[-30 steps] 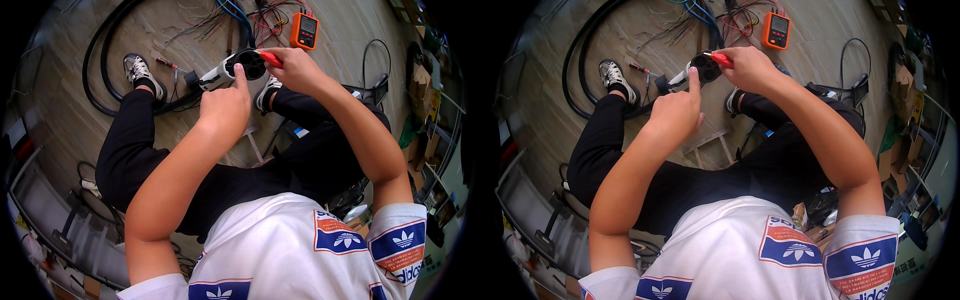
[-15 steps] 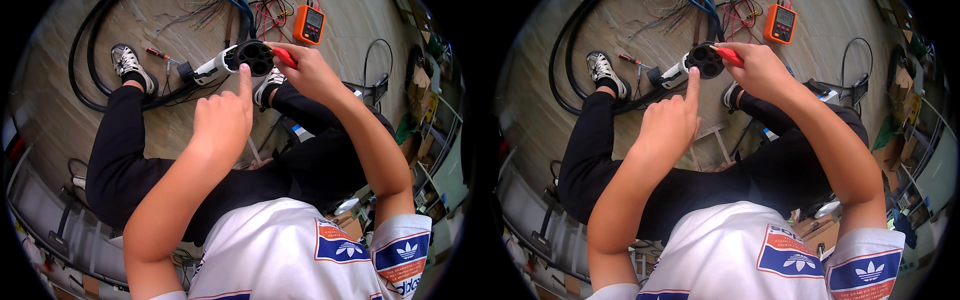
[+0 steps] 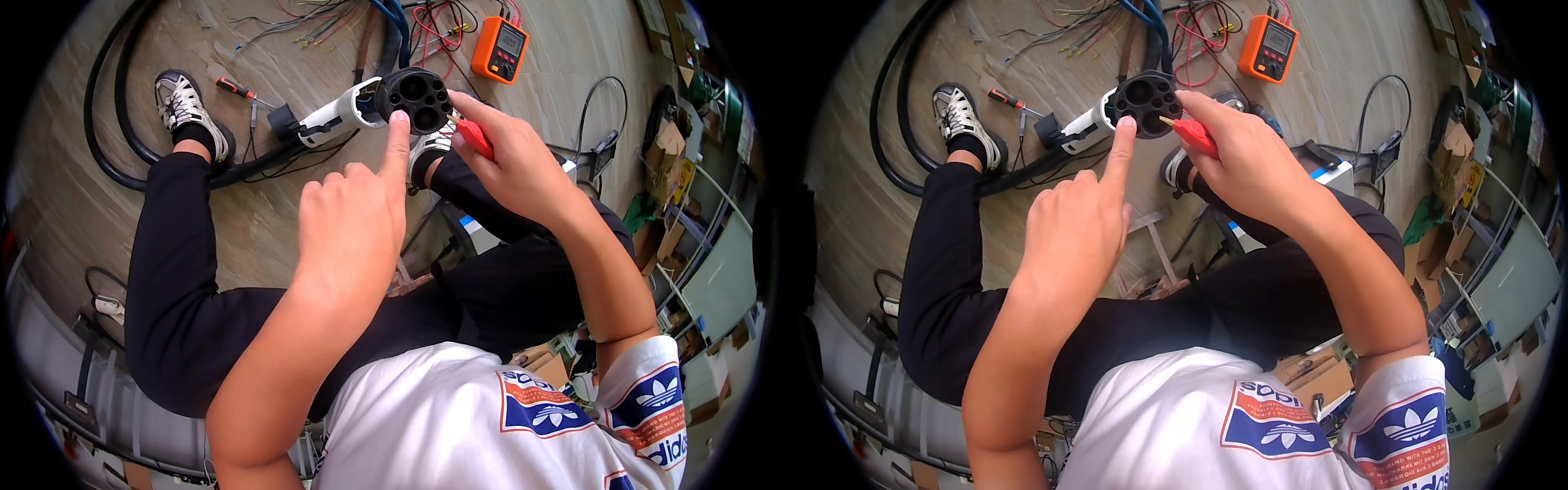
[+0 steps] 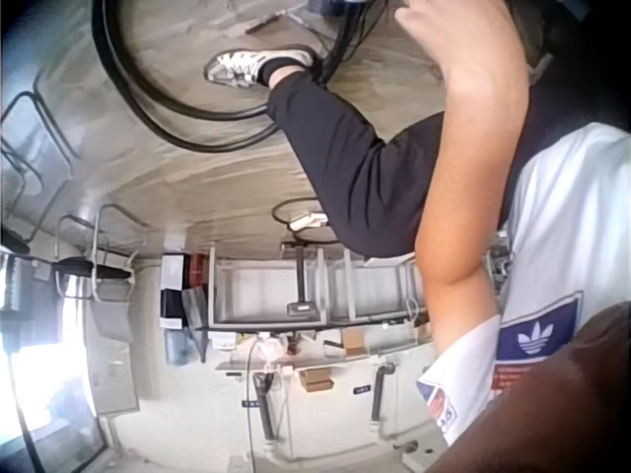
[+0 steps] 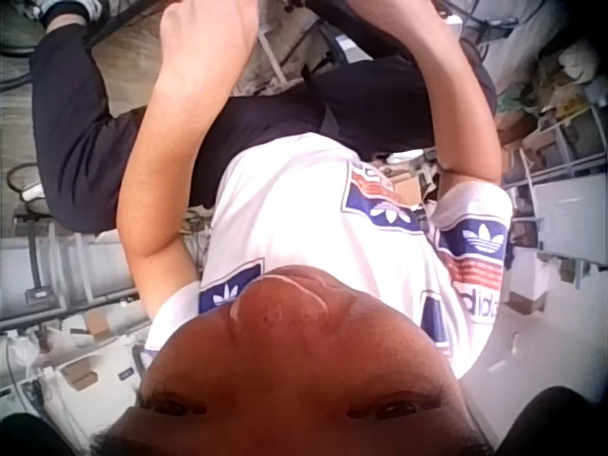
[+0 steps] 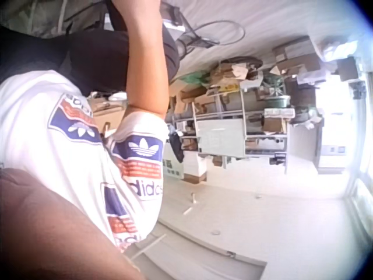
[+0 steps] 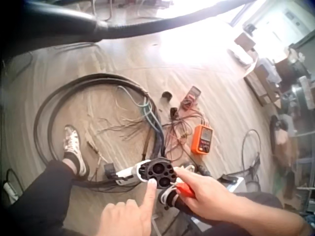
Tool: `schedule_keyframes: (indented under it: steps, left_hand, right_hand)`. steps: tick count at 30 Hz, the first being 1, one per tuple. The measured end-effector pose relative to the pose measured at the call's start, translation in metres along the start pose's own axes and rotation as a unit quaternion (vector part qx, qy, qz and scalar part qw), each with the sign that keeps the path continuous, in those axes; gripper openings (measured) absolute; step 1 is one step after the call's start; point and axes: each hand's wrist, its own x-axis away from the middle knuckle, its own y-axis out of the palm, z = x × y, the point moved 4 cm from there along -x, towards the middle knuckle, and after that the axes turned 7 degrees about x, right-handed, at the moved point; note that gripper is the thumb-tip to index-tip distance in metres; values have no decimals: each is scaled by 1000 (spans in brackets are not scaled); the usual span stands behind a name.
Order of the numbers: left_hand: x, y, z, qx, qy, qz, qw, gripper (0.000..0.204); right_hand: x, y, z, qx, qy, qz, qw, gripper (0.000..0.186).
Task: The person works on a large cable connector by handling the wiring inside the housing, checking the connections, and using a multimeter to test the circuits.
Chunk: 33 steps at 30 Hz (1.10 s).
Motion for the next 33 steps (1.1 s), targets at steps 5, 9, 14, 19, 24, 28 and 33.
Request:
schedule_keyframes:
  steps: [5,9,14,19,24,28,33]
  left_hand:
    - [2,-1,0,6,-2,5,1000,70]
    - [2,-2,1,10,-7,10,1000,69]
    - [2,-8,2,33,-6,-15,999,75]
    - [5,-6,2,27,10,47,998,52]
    - [8,1,14,23,24,10,999,38]
    - [12,9,20,10,47,-18,999,39]
    - [12,9,24,2,59,-41,997,41]
  right_hand:
    - [0,-2,1,8,3,-10,1000,44]
    - [1,-4,0,6,7,-18,1000,43]
    - [3,-6,-2,30,-34,-3,999,42]
    - [8,-3,3,77,-68,-36,994,43]
    - [10,-5,2,93,-60,-114,987,36]
    - [12,-6,-2,84,-57,-130,986,43]
    - [18,0,1,72,-77,-151,983,52]
